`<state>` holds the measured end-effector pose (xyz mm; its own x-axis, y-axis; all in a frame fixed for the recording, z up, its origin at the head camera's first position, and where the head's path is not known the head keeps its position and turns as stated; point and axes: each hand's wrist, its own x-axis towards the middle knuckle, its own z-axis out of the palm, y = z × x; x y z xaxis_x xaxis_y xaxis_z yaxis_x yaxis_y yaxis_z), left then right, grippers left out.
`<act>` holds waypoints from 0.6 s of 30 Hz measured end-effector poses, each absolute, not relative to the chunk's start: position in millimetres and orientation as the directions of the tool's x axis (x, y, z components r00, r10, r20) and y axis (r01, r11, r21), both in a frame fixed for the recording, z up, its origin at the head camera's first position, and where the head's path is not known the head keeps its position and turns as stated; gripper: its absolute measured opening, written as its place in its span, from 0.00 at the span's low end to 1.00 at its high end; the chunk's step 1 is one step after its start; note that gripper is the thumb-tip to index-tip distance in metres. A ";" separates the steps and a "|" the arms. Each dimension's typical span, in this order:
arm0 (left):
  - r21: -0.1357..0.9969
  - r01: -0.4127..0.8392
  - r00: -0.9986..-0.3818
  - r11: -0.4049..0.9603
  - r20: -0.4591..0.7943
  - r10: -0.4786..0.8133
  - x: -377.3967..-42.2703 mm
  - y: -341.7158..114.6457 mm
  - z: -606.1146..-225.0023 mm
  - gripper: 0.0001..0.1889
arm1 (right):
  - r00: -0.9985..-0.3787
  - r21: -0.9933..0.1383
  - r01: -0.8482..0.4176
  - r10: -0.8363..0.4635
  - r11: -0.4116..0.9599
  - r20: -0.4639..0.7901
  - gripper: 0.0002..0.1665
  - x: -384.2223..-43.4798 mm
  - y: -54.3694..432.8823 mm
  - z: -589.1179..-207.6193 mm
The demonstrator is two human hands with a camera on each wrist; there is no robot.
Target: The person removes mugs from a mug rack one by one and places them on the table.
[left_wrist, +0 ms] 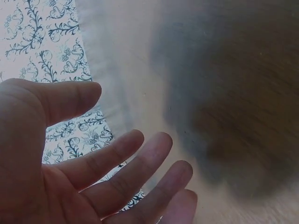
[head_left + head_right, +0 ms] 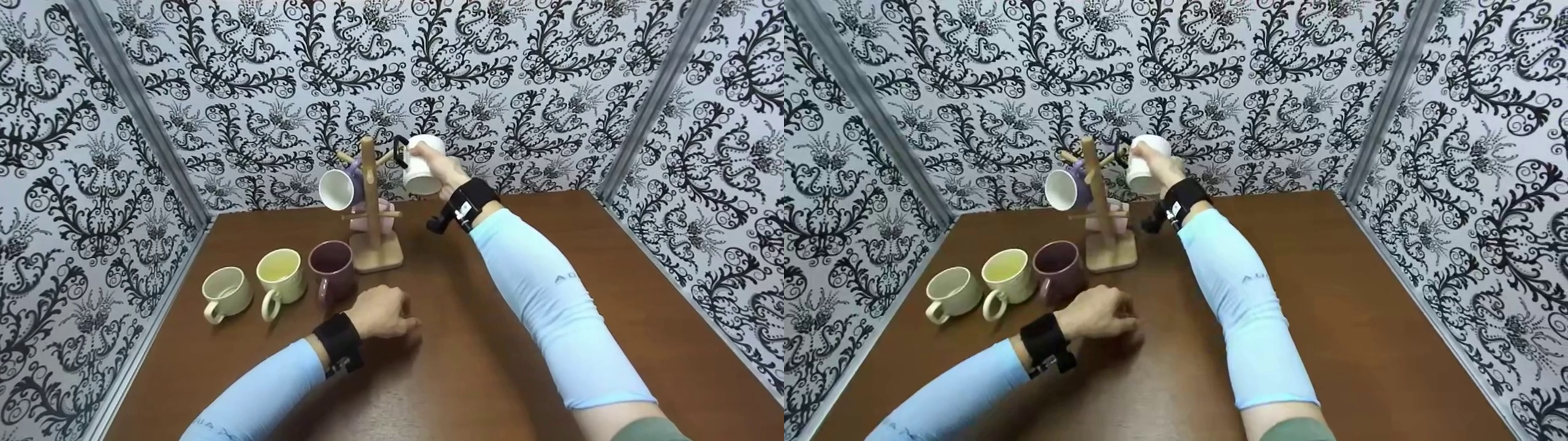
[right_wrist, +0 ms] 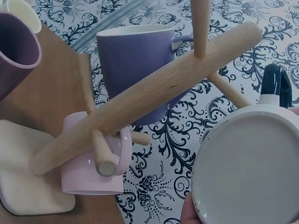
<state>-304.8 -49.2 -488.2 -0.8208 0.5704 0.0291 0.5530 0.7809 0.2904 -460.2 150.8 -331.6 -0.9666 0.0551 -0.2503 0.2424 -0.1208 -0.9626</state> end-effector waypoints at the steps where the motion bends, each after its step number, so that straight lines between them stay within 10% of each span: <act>1: 0.301 0.553 -0.820 0.777 0.031 0.572 -305.8 -49.9 -488.0 0.17 | -0.969 -0.966 0.230 0.063 -0.114 -0.238 0.44 -459.5 151.4 -332.8; 18: 0.512 0.546 -0.790 0.663 0.052 0.611 -315.2 -58.6 -486.7 0.14 | -0.987 -0.996 0.064 0.147 -0.060 -0.072 0.48 -449.3 169.1 -367.1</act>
<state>-315.2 -58.6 -486.7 -0.7900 0.6109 0.0519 0.5463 0.6628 0.5121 -449.3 169.1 -367.1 -0.9865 0.1467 -0.0723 0.0641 -0.0599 -0.9961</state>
